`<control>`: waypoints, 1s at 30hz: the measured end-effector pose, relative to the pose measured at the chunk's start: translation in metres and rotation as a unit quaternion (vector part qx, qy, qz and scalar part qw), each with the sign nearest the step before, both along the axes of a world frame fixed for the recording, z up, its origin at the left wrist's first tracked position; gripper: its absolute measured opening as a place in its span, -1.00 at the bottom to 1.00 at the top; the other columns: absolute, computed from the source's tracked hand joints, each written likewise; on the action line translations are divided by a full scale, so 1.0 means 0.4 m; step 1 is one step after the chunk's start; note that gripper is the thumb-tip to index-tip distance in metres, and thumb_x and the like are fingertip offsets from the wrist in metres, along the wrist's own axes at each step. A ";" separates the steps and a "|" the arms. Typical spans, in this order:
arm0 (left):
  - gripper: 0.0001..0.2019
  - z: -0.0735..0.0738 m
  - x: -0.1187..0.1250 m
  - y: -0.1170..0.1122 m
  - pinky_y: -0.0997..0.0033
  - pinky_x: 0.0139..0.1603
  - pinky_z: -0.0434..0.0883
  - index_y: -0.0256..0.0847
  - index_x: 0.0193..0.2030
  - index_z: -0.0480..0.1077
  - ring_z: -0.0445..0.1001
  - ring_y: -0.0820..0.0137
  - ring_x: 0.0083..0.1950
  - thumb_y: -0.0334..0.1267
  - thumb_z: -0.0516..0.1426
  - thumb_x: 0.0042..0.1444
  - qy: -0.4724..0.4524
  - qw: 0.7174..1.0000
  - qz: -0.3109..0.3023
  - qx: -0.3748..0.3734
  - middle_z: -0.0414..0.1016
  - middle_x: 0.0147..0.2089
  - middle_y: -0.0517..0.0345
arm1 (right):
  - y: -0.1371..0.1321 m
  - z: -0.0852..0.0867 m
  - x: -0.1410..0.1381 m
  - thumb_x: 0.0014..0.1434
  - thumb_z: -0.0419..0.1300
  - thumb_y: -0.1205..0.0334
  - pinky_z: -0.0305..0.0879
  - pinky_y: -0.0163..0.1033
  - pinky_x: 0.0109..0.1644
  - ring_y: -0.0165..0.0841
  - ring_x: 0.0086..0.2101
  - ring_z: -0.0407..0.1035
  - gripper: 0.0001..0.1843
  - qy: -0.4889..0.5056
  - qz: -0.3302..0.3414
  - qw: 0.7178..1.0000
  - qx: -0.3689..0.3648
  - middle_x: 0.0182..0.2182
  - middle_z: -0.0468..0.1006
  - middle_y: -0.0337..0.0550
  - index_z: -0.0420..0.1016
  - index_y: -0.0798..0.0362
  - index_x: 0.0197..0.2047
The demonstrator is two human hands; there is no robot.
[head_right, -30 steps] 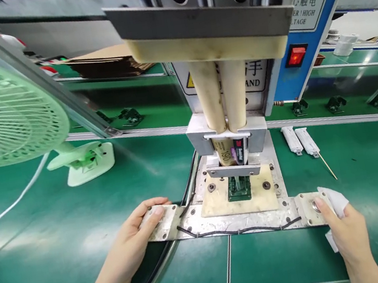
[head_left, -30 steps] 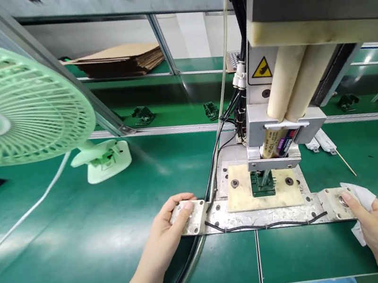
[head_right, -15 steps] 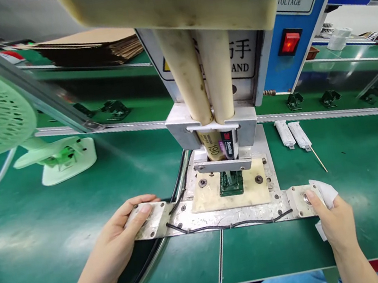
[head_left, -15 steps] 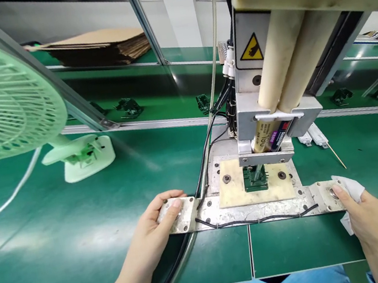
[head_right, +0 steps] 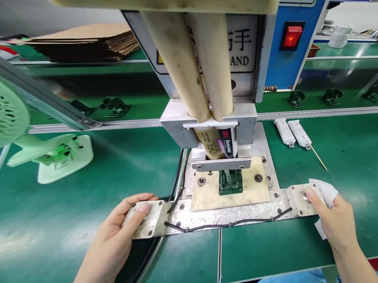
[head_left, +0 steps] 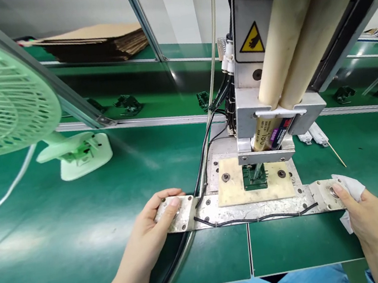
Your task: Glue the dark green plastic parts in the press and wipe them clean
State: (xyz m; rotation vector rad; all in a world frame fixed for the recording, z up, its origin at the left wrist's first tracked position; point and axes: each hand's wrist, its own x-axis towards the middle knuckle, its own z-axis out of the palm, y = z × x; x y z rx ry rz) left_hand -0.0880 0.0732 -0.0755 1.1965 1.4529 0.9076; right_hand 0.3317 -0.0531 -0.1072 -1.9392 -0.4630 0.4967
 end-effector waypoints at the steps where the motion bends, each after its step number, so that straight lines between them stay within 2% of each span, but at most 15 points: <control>1: -0.45 0.001 0.001 0.000 0.56 -0.42 0.36 -0.15 -0.01 0.40 0.41 0.39 -0.37 0.21 0.27 0.01 0.001 1.000 0.000 0.000 0.55 -0.22 0.09 | 0.001 0.002 -0.002 -0.23 0.46 -0.26 0.35 -0.09 -0.08 -0.02 -0.11 0.49 -0.32 0.000 -0.003 1.000 -0.001 -0.17 0.66 -0.07 0.64 0.05 -0.14; 8: -0.44 0.020 0.017 -0.002 0.54 -0.42 0.40 -0.16 -0.05 0.42 0.46 0.36 -0.38 0.23 0.27 -0.03 0.016 1.000 0.009 0.001 0.58 -0.25 0.10 | 0.003 0.024 -0.013 -0.29 0.46 -0.28 0.37 -0.06 -0.07 0.03 -0.08 0.48 -0.28 0.002 -0.014 1.000 -0.013 -0.19 0.66 -0.04 0.65 0.08 -0.16; 10: -0.43 0.023 0.017 -0.003 0.48 -0.40 0.43 -0.16 -0.03 0.42 0.49 0.31 -0.35 0.25 0.23 0.01 0.042 0.999 -0.001 0.007 0.59 -0.21 0.06 | 0.003 0.031 -0.016 -0.31 0.46 -0.29 0.38 -0.05 -0.07 0.04 -0.07 0.48 -0.25 0.007 -0.016 1.000 -0.020 -0.18 0.66 -0.02 0.65 0.09 -0.14; 12: -0.43 0.032 0.015 -0.005 0.30 -0.23 0.52 -0.16 0.00 0.43 0.54 0.20 -0.25 0.26 0.17 0.06 0.107 0.994 -0.010 0.033 0.60 -0.11 0.00 | 0.004 0.036 -0.018 -0.32 0.46 -0.30 0.39 -0.04 -0.06 0.06 -0.06 0.48 -0.22 0.011 -0.018 0.999 -0.025 -0.17 0.66 -0.01 0.65 0.10 -0.13; 13: -0.45 0.041 0.015 -0.006 0.14 -0.06 0.52 -0.16 0.00 0.44 0.56 0.12 -0.15 0.25 0.15 0.07 0.151 0.986 -0.014 0.067 0.60 -0.06 -0.01 | 0.004 0.037 -0.019 -0.32 0.46 -0.30 0.40 -0.03 -0.05 0.07 -0.06 0.48 -0.20 0.011 -0.019 0.999 -0.026 -0.16 0.65 0.00 0.65 0.11 -0.12; 15: -0.52 0.071 0.020 -0.008 -0.13 0.31 0.27 -0.13 0.00 0.45 0.52 0.02 0.08 0.18 0.13 0.12 0.231 0.959 -0.024 0.163 0.57 0.04 0.03 | 0.003 0.037 -0.018 -0.32 0.46 -0.31 0.41 -0.04 -0.05 0.07 -0.06 0.48 -0.18 0.013 -0.016 0.999 -0.026 -0.16 0.65 0.01 0.65 0.11 -0.10; 16: -0.56 0.092 0.028 -0.008 -0.17 0.40 0.13 -0.12 0.01 0.44 0.47 0.01 0.18 0.13 0.14 0.13 0.255 0.943 -0.035 0.209 0.56 0.07 0.06 | 0.002 0.035 -0.017 -0.31 0.46 -0.32 0.42 -0.04 -0.06 0.07 -0.07 0.48 -0.18 0.013 -0.013 1.000 -0.025 -0.15 0.65 0.01 0.64 0.12 -0.10; 17: -0.59 0.115 0.041 -0.006 -0.17 0.43 0.08 -0.09 0.03 0.42 0.42 0.03 0.24 0.09 0.14 0.15 0.265 0.932 -0.056 0.242 0.53 0.11 0.08 | 0.001 0.032 -0.015 -0.30 0.45 -0.32 0.43 -0.05 -0.07 0.06 -0.08 0.49 -0.18 0.012 -0.009 1.000 -0.024 -0.16 0.65 0.01 0.64 0.12 -0.09; 19: -0.58 0.160 0.080 0.004 -0.08 0.39 0.21 -0.05 0.12 0.37 0.41 0.08 0.26 0.05 0.16 0.17 0.257 0.922 -0.122 0.263 0.49 0.17 0.10 | -0.003 0.021 -0.008 -0.25 0.45 -0.30 0.44 -0.07 -0.11 0.05 -0.09 0.50 -0.20 0.001 0.002 1.000 -0.021 -0.15 0.65 0.01 0.63 0.12 -0.07; 22: -0.35 0.203 0.169 0.037 0.00 0.27 0.38 -0.10 0.26 0.26 0.41 0.05 0.26 0.10 0.23 0.08 0.225 0.916 -0.249 0.219 0.41 0.27 -0.04 | -0.009 0.002 0.004 -0.18 0.44 -0.29 0.45 -0.09 -0.12 0.04 -0.08 0.50 -0.22 -0.024 0.015 0.999 -0.021 -0.13 0.64 0.03 0.62 0.14 -0.05; 24: -0.16 0.207 0.231 0.067 -0.04 0.26 0.39 -0.17 0.32 0.17 0.39 -0.02 0.28 0.12 0.32 -0.05 0.207 0.910 -0.316 0.171 0.34 0.32 -0.15 | -0.010 -0.004 0.008 -0.16 0.44 -0.28 0.43 -0.08 -0.08 0.03 -0.06 0.49 -0.24 -0.027 0.018 0.999 -0.020 -0.11 0.64 0.02 0.62 0.12 -0.03; 25: -0.14 0.202 0.258 0.082 -0.06 0.25 0.39 -0.19 0.32 0.17 0.39 -0.03 0.27 0.09 0.34 -0.07 0.195 0.907 -0.344 0.148 0.34 0.32 -0.18 | -0.009 -0.005 0.008 -0.18 0.44 -0.28 0.42 -0.07 -0.07 0.04 -0.06 0.49 -0.24 -0.022 0.016 0.999 -0.018 -0.12 0.64 0.01 0.63 0.11 -0.04; 27: -0.28 0.187 0.299 0.106 -0.04 0.26 0.39 -0.20 0.23 0.25 0.43 0.02 0.23 -0.01 0.33 -0.04 0.153 0.903 -0.381 0.124 0.41 0.24 -0.15 | -0.005 0.000 0.004 -0.21 0.44 -0.29 0.42 -0.06 -0.05 0.04 -0.08 0.50 -0.23 -0.016 0.017 1.000 -0.008 -0.13 0.65 0.00 0.64 0.10 -0.06; 30: -0.47 0.167 0.323 0.126 0.03 0.29 0.36 -0.20 0.11 0.33 0.47 0.15 0.17 -0.11 0.31 0.02 0.043 0.917 -0.387 0.086 0.49 0.14 -0.06 | 0.001 0.013 -0.006 -0.24 0.44 -0.30 0.45 -0.08 -0.09 0.02 -0.13 0.52 -0.24 -0.017 0.023 1.000 0.003 -0.17 0.66 0.01 0.65 0.10 -0.10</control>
